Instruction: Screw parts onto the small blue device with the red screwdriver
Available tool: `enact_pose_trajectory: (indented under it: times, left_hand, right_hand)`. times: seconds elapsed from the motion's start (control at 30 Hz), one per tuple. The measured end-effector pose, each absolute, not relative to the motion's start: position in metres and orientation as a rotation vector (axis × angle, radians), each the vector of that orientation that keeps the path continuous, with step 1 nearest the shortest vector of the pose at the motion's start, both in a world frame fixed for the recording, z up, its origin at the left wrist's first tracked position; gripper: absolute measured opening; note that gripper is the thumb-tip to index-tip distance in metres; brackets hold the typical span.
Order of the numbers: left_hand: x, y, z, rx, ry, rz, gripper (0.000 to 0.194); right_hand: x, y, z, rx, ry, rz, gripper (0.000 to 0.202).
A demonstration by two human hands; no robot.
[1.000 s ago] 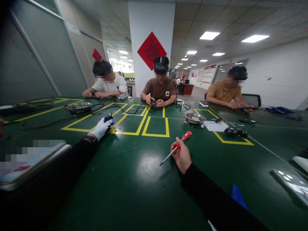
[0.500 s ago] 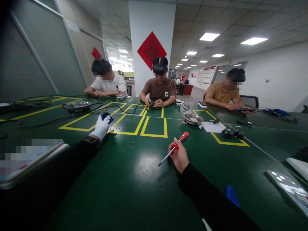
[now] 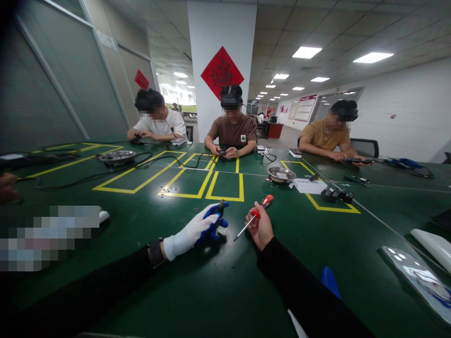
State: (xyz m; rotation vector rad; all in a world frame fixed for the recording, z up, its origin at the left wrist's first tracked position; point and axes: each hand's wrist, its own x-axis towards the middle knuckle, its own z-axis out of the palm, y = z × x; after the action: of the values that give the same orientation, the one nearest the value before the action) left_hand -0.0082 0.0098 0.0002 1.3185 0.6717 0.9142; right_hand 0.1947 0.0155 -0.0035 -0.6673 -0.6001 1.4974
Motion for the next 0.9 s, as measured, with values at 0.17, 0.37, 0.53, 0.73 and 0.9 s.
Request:
enact_pose_trajectory:
  times: [0.17,0.37,0.53,0.73,0.9]
  left_hand:
    - [-0.013,0.001,0.009,1.409,0.595,0.886,0.046]
    - [-0.014,0.003,0.002,1.783,0.694,0.916,0.038]
    - [-0.016,0.006,-0.006,1.983,0.975,0.809,0.035]
    - [-0.015,0.006,-0.004,1.871,0.966,0.767,0.039]
    - [-0.020,0.008,-0.005,1.990,1.160,0.783,0.041]
  right_hand:
    - [0.195,0.016,-0.005,-0.667,-0.597,1.520,0.036]
    - [0.196,0.016,-0.006,-0.681,-0.603,1.504,0.037]
    - [0.197,0.016,-0.006,-0.727,-0.603,1.472,0.033]
    - [0.199,0.017,-0.007,-0.737,-0.616,1.477,0.034]
    - [0.201,0.018,-0.009,-0.689,-0.605,1.509,0.039]
